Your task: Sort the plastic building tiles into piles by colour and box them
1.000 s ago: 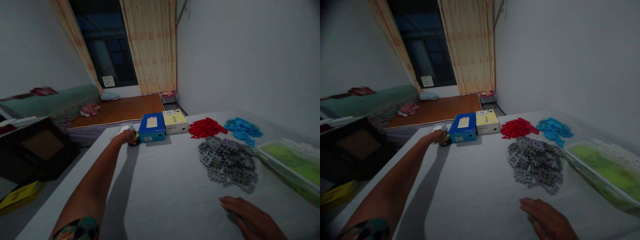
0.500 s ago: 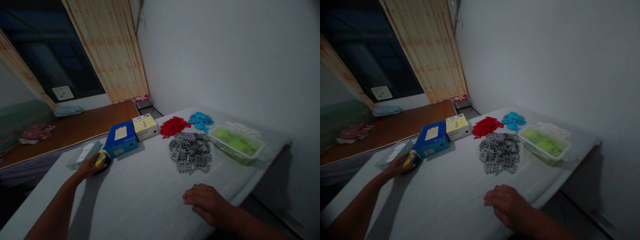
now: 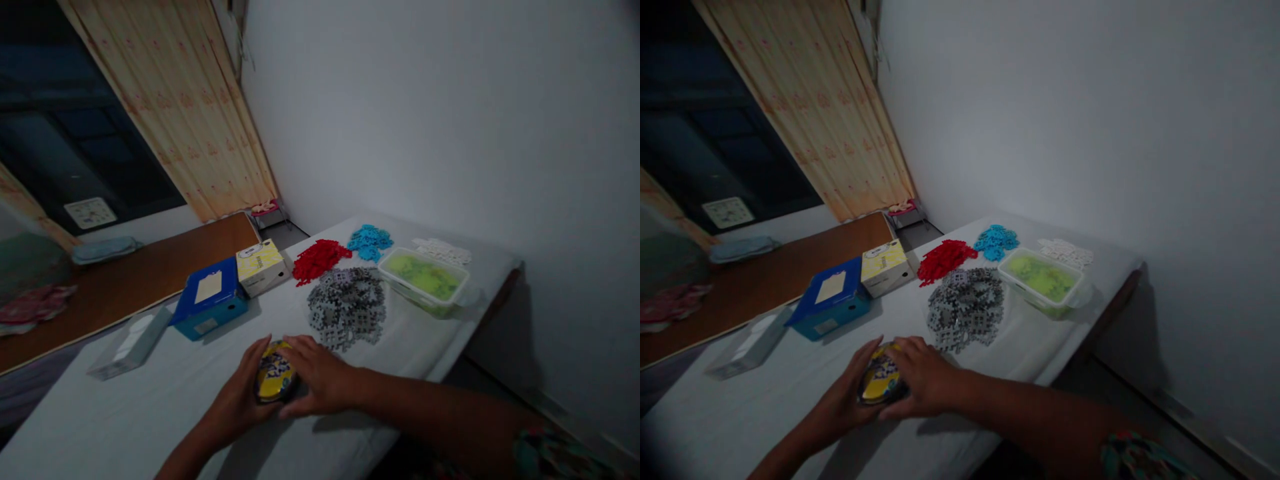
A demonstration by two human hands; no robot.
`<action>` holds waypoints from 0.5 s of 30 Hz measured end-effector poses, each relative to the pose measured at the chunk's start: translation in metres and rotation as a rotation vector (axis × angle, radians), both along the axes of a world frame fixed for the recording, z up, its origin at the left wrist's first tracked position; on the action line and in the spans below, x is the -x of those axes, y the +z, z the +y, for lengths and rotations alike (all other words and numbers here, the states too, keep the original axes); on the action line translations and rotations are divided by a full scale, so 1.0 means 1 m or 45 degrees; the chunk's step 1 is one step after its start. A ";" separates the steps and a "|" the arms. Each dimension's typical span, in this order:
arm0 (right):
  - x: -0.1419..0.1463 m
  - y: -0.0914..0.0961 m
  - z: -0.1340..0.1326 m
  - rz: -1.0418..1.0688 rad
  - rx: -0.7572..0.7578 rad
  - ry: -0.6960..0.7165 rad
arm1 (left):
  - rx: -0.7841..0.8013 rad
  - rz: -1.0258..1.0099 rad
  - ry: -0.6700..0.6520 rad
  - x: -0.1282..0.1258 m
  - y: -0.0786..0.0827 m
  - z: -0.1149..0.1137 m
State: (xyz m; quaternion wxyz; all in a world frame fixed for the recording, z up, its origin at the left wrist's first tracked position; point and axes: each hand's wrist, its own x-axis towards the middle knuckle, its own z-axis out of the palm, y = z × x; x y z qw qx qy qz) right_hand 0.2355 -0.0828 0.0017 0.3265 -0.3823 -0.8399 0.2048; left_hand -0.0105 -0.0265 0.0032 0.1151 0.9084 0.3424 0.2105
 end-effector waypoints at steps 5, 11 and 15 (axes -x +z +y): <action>-0.009 -0.005 0.010 -0.006 0.160 -0.095 | 0.052 -0.081 -0.012 -0.037 -0.007 -0.009; -0.023 -0.011 0.012 0.098 0.186 -0.193 | 0.462 -0.322 0.010 -0.064 -0.014 -0.013; -0.042 0.001 0.016 0.234 0.250 -0.090 | 0.511 -0.303 0.008 -0.069 -0.009 -0.015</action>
